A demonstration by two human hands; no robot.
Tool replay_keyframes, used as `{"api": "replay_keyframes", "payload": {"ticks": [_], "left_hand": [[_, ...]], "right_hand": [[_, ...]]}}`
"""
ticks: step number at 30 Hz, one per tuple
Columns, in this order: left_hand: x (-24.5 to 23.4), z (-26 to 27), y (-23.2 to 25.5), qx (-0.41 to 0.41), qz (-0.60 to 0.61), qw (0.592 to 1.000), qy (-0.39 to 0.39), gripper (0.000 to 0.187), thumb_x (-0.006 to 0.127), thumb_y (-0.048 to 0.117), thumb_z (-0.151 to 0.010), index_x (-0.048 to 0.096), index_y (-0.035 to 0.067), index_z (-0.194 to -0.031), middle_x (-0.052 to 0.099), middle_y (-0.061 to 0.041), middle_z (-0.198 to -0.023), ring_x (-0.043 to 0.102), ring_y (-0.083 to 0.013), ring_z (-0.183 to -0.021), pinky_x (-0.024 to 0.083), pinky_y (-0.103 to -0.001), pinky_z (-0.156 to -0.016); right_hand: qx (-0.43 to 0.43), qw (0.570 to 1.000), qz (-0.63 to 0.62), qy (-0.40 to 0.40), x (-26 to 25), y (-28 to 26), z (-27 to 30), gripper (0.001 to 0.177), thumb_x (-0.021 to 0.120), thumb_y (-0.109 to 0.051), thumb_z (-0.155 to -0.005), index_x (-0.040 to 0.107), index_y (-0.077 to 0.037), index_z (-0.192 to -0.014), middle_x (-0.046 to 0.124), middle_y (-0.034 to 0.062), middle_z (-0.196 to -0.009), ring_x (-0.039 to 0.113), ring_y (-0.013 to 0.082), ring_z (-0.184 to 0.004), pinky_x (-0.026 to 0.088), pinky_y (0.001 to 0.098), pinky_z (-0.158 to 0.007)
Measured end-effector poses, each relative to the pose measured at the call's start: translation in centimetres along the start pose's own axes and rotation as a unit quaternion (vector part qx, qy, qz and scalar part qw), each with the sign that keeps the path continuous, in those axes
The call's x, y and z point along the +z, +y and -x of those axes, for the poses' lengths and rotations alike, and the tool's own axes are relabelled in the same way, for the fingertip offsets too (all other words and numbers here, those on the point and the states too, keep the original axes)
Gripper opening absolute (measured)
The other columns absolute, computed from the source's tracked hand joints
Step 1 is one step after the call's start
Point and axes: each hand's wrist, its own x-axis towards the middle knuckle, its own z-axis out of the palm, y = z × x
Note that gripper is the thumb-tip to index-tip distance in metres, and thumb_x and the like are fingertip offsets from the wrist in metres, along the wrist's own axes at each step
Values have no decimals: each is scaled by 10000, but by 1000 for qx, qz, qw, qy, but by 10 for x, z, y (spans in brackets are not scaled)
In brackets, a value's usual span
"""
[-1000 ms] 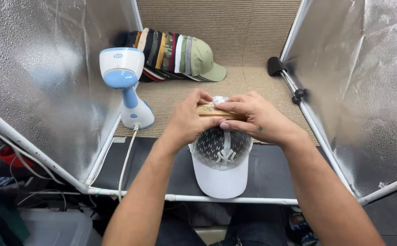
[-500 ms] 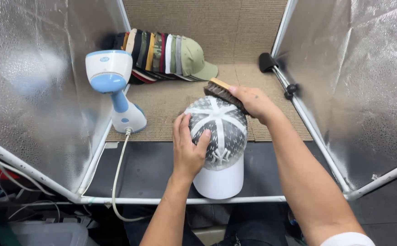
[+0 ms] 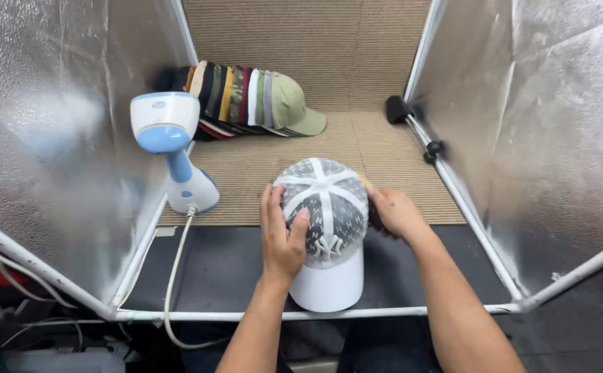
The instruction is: Using a handheld steamer and a brush to clean and reshape various baseball caps inside a specialized workstation.
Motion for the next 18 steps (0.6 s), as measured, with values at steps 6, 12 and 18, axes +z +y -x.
{"api": "replay_keyframes", "payload": {"ticks": [6, 12, 18], "left_hand": [[2, 2, -3, 7, -2, 1000, 11, 713, 526, 531, -963, 421, 111, -1531, 314, -261, -1606, 341, -472, -1468, 268, -592, -1201], [-5, 4, 6, -10, 11, 1000, -7, 745, 544, 531, -961, 391, 108, -1555, 269, -271, -1630, 296, -475, -1491, 228, -599, -1215], [-17, 4, 25, -89, 29, 995, -43, 782, 599, 554, -931, 390, 151, -1569, 264, -254, -1641, 280, -464, -1506, 232, -583, -1228]], "right_hand": [[8, 984, -100, 146, 15, 149, -139, 506, 485, -330, -1061, 720, 100, -1189, 680, 398, -1135, 612, 529, -1179, 484, 644, -941], [136, 967, -96, 192, 18, 177, -158, 408, 529, -322, -1034, 743, 0, -1165, 725, 272, -1010, 714, 448, -965, 575, 616, -699], [121, 960, 169, 187, 19, 202, -171, 393, 522, -374, -1005, 782, -122, -1157, 753, 238, -1039, 707, 458, -1028, 569, 612, -763]]}}
